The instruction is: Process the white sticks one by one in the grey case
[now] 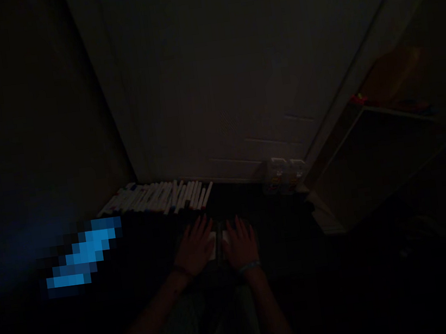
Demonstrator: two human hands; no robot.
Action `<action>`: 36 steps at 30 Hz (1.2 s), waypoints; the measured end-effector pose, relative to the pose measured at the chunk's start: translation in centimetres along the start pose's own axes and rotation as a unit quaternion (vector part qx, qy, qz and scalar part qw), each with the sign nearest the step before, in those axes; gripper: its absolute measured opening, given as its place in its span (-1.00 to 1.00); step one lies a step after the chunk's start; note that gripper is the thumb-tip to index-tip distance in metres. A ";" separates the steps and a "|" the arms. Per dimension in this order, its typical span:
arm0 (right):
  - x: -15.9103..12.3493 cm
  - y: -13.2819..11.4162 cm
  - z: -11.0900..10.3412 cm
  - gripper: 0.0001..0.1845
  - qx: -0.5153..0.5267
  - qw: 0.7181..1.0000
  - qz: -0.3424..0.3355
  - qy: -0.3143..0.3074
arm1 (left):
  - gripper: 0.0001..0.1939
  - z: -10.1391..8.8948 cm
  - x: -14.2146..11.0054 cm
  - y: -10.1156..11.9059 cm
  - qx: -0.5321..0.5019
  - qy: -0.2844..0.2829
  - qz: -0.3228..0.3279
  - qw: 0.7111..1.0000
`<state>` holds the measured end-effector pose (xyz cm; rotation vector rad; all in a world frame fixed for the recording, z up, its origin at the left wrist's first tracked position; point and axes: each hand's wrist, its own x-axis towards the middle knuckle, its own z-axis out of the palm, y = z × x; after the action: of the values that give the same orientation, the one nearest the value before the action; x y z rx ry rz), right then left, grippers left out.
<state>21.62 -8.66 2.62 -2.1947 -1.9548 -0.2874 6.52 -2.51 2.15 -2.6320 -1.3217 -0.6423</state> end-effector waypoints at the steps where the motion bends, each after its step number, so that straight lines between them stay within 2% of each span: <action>1: 0.0 0.0 0.0 -0.40 -0.002 1.000 0.001 -0.001 | -0.48 0.0 0.0 0.0 0.000 0.001 -0.001 1.000; 14: 0.0 0.0 -0.2 -0.42 -0.003 1.000 -0.002 -0.002 | -0.45 -0.1 0.1 0.0 -0.003 0.000 -0.004 1.000; 23: 0.0 -0.3 -0.5 -0.42 -0.008 1.000 0.012 -0.025 | -0.45 -0.2 0.1 0.1 -0.007 -0.003 -0.004 1.000; 31: 0.0 0.0 0.0 -0.43 0.000 1.000 0.001 0.001 | -0.46 -0.1 0.0 -0.1 -0.007 -0.001 -0.003 1.000; 36: 0.0 0.0 -0.2 -0.42 -0.002 1.000 0.007 -0.006 | -0.45 0.5 0.2 -0.7 -0.038 -0.008 0.013 0.999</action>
<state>21.60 -8.71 2.81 -2.2159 -1.9454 -0.2776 6.27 -1.80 1.74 -2.7154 -1.2891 -0.6836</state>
